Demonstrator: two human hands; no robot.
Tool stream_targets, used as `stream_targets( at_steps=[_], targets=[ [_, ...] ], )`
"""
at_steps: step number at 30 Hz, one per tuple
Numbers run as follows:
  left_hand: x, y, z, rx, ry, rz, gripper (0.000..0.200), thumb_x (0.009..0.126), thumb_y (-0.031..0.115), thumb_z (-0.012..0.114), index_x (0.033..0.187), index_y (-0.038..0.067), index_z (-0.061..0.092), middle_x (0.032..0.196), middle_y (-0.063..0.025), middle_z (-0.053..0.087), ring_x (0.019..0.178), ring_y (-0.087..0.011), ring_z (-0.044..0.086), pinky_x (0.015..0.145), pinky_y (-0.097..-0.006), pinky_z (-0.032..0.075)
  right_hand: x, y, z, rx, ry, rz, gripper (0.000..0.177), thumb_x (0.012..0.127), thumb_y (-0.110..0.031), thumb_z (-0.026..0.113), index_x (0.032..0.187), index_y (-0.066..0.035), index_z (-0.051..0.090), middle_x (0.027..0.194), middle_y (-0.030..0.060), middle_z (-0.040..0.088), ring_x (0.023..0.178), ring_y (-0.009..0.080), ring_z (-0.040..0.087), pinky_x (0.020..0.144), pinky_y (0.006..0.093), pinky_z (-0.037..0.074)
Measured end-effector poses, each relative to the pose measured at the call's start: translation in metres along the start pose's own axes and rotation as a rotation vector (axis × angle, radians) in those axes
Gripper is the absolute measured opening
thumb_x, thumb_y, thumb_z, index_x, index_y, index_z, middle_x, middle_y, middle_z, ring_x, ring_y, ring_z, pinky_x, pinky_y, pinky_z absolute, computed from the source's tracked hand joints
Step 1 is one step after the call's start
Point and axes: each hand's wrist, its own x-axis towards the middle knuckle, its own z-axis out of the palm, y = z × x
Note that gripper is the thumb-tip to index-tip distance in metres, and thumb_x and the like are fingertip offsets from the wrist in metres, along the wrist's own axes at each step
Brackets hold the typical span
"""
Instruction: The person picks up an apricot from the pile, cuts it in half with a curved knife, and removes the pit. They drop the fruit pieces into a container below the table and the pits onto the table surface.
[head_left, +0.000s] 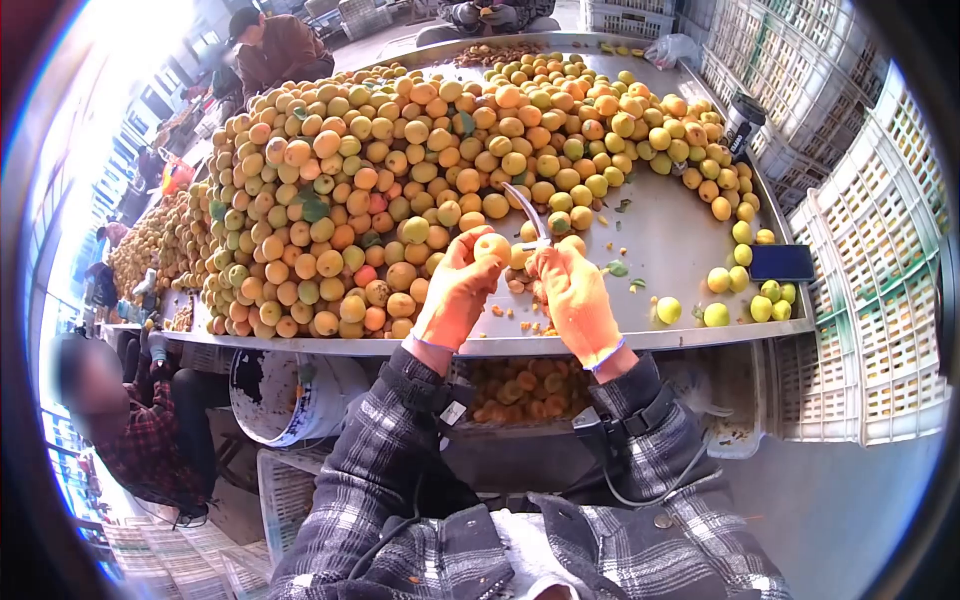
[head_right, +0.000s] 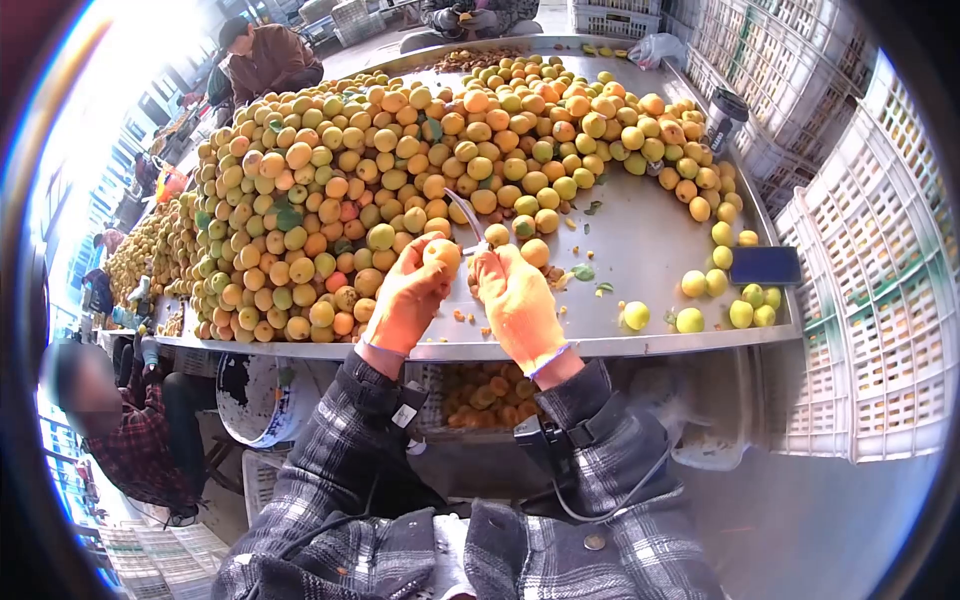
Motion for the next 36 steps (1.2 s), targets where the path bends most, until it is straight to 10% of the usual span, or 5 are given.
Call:
stream_targets(
  at_steps=[6,11,16,20,36],
  targets=[
    [-0.017,0.017,0.027,0.464,-0.054,0.146,0.048,0.085,0.004,0.073,0.127,0.004,0.052,0.109,-0.0029,0.061,0.1,-0.011,0.06,0.086,-0.0247,0.049,0.003,-0.005,0.009,-0.105,-0.008,0.003,0.021,0.103,-0.02,0.055,0.097,-0.001,0.058,0.073,0.01,0.061,0.065,0.0197,0.059,0.061,0.034,0.047],
    [-0.012,0.009,0.017,0.255,-0.117,0.082,0.041,0.091,0.013,0.07,0.127,0.004,0.052,0.113,-0.0052,0.062,0.102,-0.0131,0.06,0.091,-0.0298,0.05,0.005,0.007,0.011,-0.282,0.017,-0.192,0.021,0.101,-0.022,0.057,0.098,-0.002,0.059,0.078,0.0207,0.063,0.074,0.0414,0.063,0.062,0.0428,0.049],
    [-0.013,-0.013,0.012,-0.005,-0.138,0.049,0.048,0.099,0.046,0.058,0.127,0.008,0.051,0.113,-0.0044,0.061,0.103,-0.0153,0.061,0.089,-0.0325,0.052,0.003,0.004,0.018,-0.31,0.035,-0.178,0.022,0.101,-0.024,0.057,0.098,-0.002,0.059,0.08,0.0221,0.065,0.074,0.0425,0.065,0.061,0.0449,0.05],
    [-0.018,-0.01,0.023,0.085,-0.053,0.101,0.036,0.103,0.042,0.052,0.119,0.011,0.054,0.096,0.0028,0.059,0.074,-0.0039,0.049,0.063,-0.0187,0.039,-0.003,0.006,0.028,-0.495,0.136,-0.17,0.025,0.1,-0.028,0.057,0.097,-0.003,0.061,0.074,0.0227,0.065,0.073,0.0438,0.065,0.06,0.0476,0.051],
    [-0.022,-0.009,0.038,0.83,0.085,0.412,0.022,0.102,0.019,0.052,0.119,0.005,0.052,0.101,0.0013,0.057,0.085,-0.0069,0.054,0.078,-0.0229,0.047,-0.004,0.03,0.035,-0.312,0.193,-0.168,0.035,0.103,-0.035,0.05,0.09,-0.004,0.058,0.06,0.0156,0.061,0.053,0.0367,0.062,0.049,0.0463,0.049]
  ],
)
